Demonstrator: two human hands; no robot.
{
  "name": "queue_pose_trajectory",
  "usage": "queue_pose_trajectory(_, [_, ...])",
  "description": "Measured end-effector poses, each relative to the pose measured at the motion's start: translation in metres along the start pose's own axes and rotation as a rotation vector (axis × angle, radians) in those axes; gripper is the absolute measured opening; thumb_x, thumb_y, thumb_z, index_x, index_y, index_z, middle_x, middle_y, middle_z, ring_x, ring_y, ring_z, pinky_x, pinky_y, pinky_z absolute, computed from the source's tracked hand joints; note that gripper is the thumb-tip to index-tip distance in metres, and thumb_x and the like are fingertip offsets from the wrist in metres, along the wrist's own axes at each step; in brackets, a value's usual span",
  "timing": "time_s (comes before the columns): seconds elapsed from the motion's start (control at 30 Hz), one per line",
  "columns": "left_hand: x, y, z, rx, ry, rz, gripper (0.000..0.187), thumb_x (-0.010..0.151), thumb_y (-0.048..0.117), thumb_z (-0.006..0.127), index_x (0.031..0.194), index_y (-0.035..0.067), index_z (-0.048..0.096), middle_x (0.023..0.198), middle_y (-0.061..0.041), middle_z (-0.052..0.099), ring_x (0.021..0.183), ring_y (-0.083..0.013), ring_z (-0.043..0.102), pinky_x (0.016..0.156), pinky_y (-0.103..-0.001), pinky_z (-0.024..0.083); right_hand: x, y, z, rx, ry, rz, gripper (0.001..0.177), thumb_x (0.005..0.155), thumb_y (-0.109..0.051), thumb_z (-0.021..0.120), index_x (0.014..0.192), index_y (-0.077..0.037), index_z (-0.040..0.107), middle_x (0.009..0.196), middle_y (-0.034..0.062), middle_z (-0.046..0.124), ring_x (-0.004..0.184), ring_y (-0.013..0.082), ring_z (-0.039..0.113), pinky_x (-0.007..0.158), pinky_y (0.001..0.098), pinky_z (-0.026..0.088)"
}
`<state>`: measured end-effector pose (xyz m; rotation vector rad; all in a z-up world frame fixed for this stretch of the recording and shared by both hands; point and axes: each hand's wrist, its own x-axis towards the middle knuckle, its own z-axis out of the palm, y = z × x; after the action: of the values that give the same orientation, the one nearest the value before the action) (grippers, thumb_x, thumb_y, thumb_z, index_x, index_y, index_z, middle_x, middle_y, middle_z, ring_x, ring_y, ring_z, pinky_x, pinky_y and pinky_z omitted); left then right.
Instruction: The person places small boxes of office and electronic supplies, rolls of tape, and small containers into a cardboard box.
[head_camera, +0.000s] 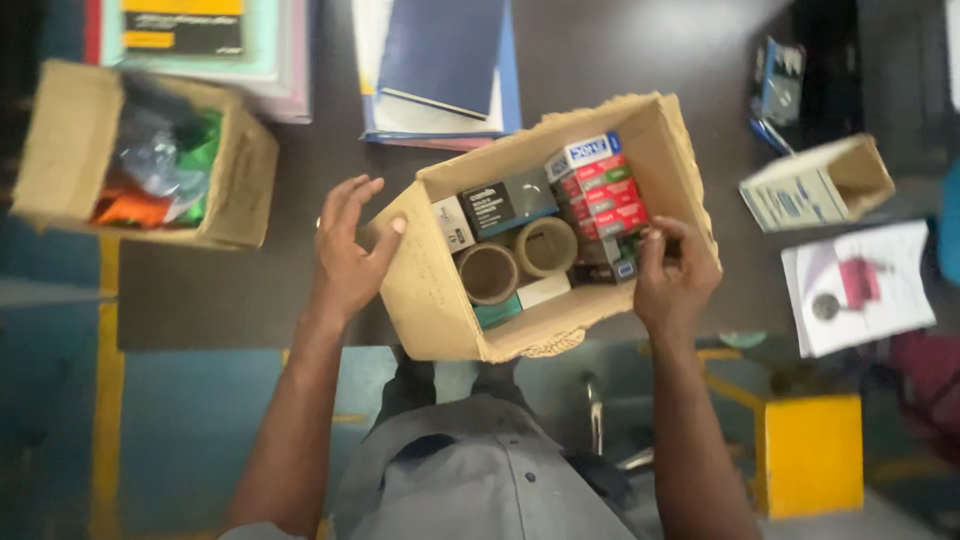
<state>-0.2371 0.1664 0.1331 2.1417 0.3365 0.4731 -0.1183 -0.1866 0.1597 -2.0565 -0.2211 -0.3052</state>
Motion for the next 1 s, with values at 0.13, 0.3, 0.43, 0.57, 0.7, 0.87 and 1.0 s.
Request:
queue_pose_trajectory(0.13, [0.025, 0.015, 0.009, -0.089, -0.068, 0.174, 0.057, 0.093, 0.021, 0.075, 0.145, 0.007, 0.055, 0.146, -0.019, 0.055, 0.136, -0.0388, 0.056, 0.113, -0.048, 0.047, -0.016, -0.003, 0.004, -0.383, 0.282, -0.071, 0.029, 0.098, 0.002, 0.069, 0.126, 0.000, 0.062, 0.131, 0.0199, 0.059, 0.120, 0.0277, 0.059, 0.103, 0.0414, 0.049])
queue_pose_trajectory(0.3, [0.048, 0.031, 0.027, -0.094, -0.132, 0.296, 0.062, 0.091, 0.022, 0.076, 0.145, 0.004, 0.052, 0.142, -0.022, 0.055, 0.131, -0.0405, 0.056, 0.109, -0.049, 0.046, -0.055, -0.014, 0.018, -0.104, 0.430, 0.386, 0.091, 0.090, -0.010, 0.072, 0.160, -0.004, 0.014, 0.161, 0.0263, 0.020, 0.149, 0.0387, 0.025, 0.115, 0.0451, 0.039])
queue_pose_trajectory(0.43, [0.045, 0.030, 0.052, -0.163, -0.092, 0.275, 0.051, 0.094, 0.016, 0.067, 0.142, 0.002, 0.055, 0.134, -0.022, 0.058, 0.125, -0.0399, 0.059, 0.108, -0.048, 0.048, -0.080, -0.006, 0.034, -0.058, 0.246, 0.403, 0.094, 0.091, -0.007, 0.071, 0.162, -0.004, 0.011, 0.160, 0.0272, 0.035, 0.147, 0.0356, 0.039, 0.119, 0.0445, 0.033])
queue_pose_trajectory(0.57, [0.037, 0.024, 0.063, -0.263, -0.024, 0.268, 0.045, 0.098, 0.012, 0.058, 0.140, -0.001, 0.056, 0.128, -0.023, 0.058, 0.119, -0.0386, 0.060, 0.106, -0.047, 0.048, -0.080, -0.002, 0.035, 0.118, 0.250, 0.522, 0.088, 0.089, -0.006, 0.057, 0.163, -0.006, 0.010, 0.147, 0.0225, 0.051, 0.132, 0.0310, 0.056, 0.109, 0.0386, 0.044])
queue_pose_trajectory(0.7, [0.020, 0.033, 0.074, -0.214, -0.012, 0.239, 0.050, 0.095, 0.012, 0.057, 0.142, -0.002, 0.052, 0.130, -0.025, 0.056, 0.121, -0.0406, 0.058, 0.107, -0.050, 0.047, -0.066, 0.024, 0.025, 0.132, 0.245, 0.389, 0.084, 0.089, -0.003, 0.051, 0.164, -0.005, 0.014, 0.152, 0.0206, 0.049, 0.134, 0.0295, 0.053, 0.111, 0.0380, 0.043])
queue_pose_trajectory(0.87, [-0.002, 0.055, 0.100, -0.182, 0.003, 0.194, 0.058, 0.091, 0.015, 0.060, 0.145, -0.002, 0.047, 0.132, -0.026, 0.052, 0.122, -0.0417, 0.056, 0.103, -0.051, 0.047, -0.032, 0.082, -0.009, 0.220, 0.165, 0.369, 0.082, 0.088, -0.003, 0.053, 0.163, -0.005, 0.020, 0.150, 0.0170, 0.049, 0.131, 0.0256, 0.055, 0.108, 0.0353, 0.047])
queue_pose_trajectory(1.0, [-0.009, 0.064, 0.115, -0.193, -0.063, 0.232, 0.050, 0.097, 0.017, 0.061, 0.142, -0.001, 0.049, 0.128, -0.025, 0.058, 0.117, -0.0419, 0.061, 0.101, -0.049, 0.051, 0.003, 0.117, -0.041, 0.248, 0.096, 0.305, 0.078, 0.088, -0.002, 0.056, 0.161, -0.003, 0.030, 0.149, 0.0156, 0.054, 0.131, 0.0242, 0.055, 0.108, 0.0337, 0.045])
